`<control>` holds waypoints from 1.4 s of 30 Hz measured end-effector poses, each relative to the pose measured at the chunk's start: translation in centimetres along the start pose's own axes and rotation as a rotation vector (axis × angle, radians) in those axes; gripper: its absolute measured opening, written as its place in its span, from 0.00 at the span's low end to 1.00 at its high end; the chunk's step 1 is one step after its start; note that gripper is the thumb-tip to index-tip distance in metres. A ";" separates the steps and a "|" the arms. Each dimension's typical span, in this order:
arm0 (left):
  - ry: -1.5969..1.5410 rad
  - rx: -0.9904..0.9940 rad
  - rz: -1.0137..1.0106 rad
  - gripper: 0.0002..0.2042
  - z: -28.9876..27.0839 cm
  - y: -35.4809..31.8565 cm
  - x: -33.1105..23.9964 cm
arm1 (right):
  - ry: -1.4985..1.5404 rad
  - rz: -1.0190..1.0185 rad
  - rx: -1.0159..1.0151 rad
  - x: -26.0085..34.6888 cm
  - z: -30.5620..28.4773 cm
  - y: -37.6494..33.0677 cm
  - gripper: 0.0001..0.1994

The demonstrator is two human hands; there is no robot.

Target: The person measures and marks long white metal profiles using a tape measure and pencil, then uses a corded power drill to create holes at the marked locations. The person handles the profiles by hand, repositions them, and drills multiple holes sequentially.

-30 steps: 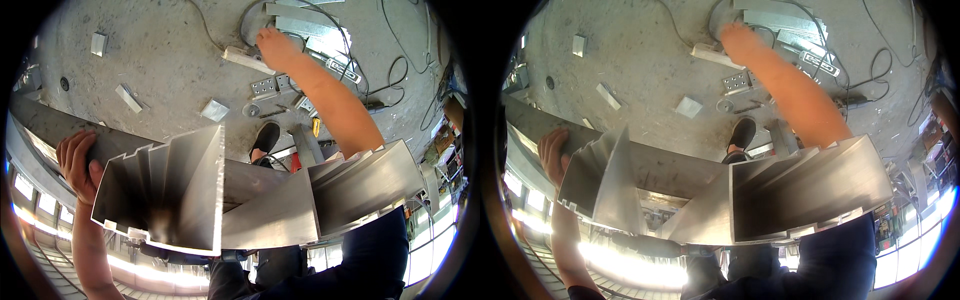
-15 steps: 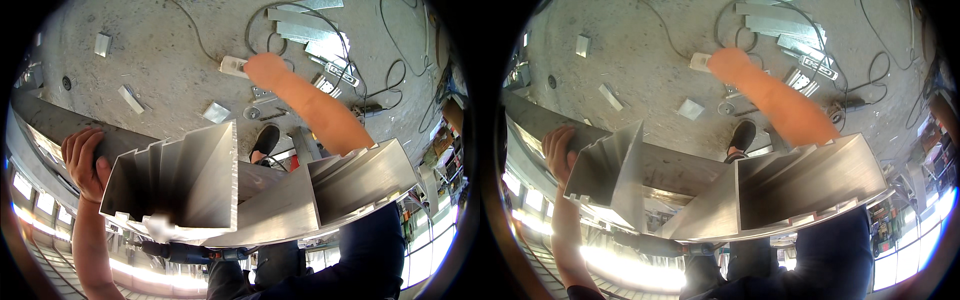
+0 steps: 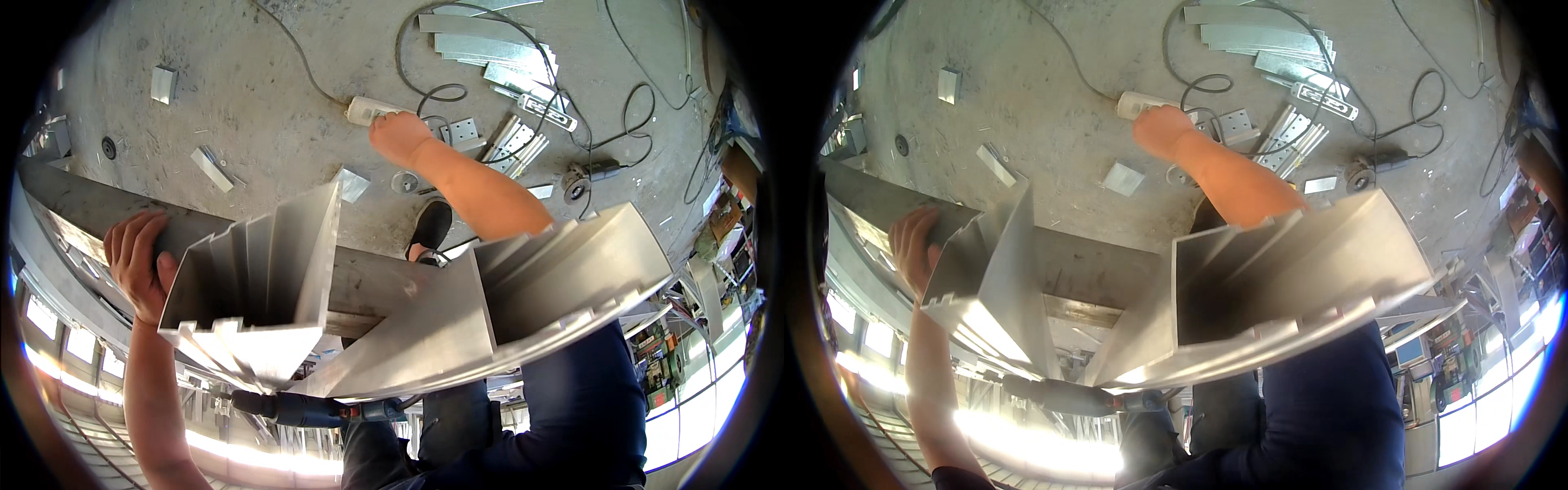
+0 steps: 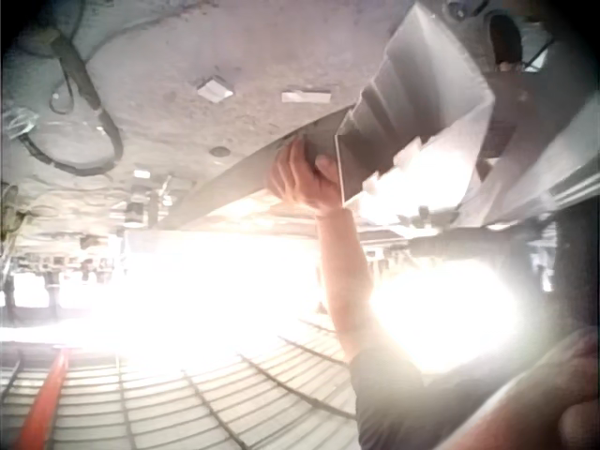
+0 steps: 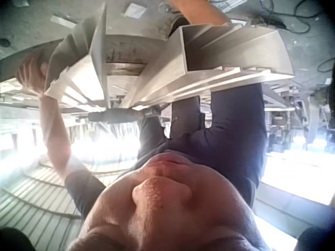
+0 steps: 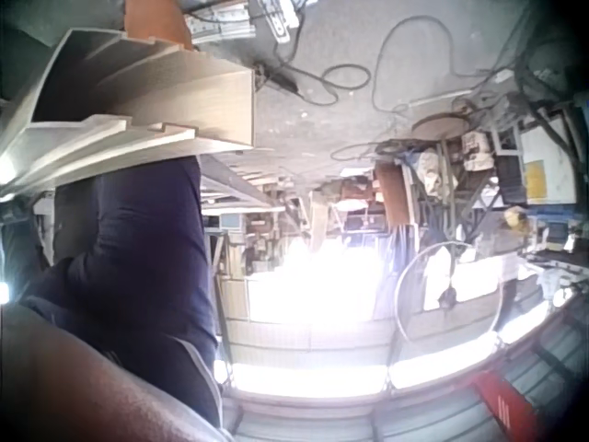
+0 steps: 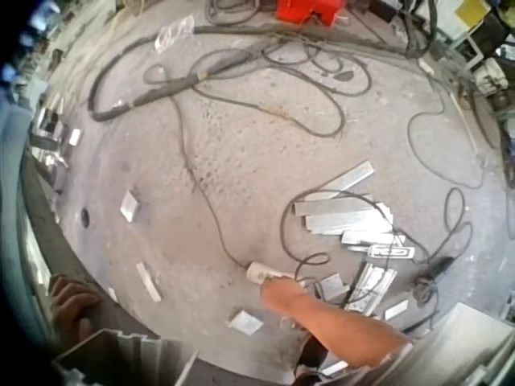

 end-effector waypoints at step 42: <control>-0.736 0.505 -1.379 0.33 7.4 -73.8 -11.4 | 0.730 0.490 -0.152 36.2 15.8 -73.1 0.18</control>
Point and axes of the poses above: each hand's wrist, its own y-axis towards the middle knuckle, its own z-axis out of the palm, x = y × z, the point moved 6 cm from there along y, towards the middle knuckle, and after that the axes turned 9 degrees about x, right-handed, at the moved point
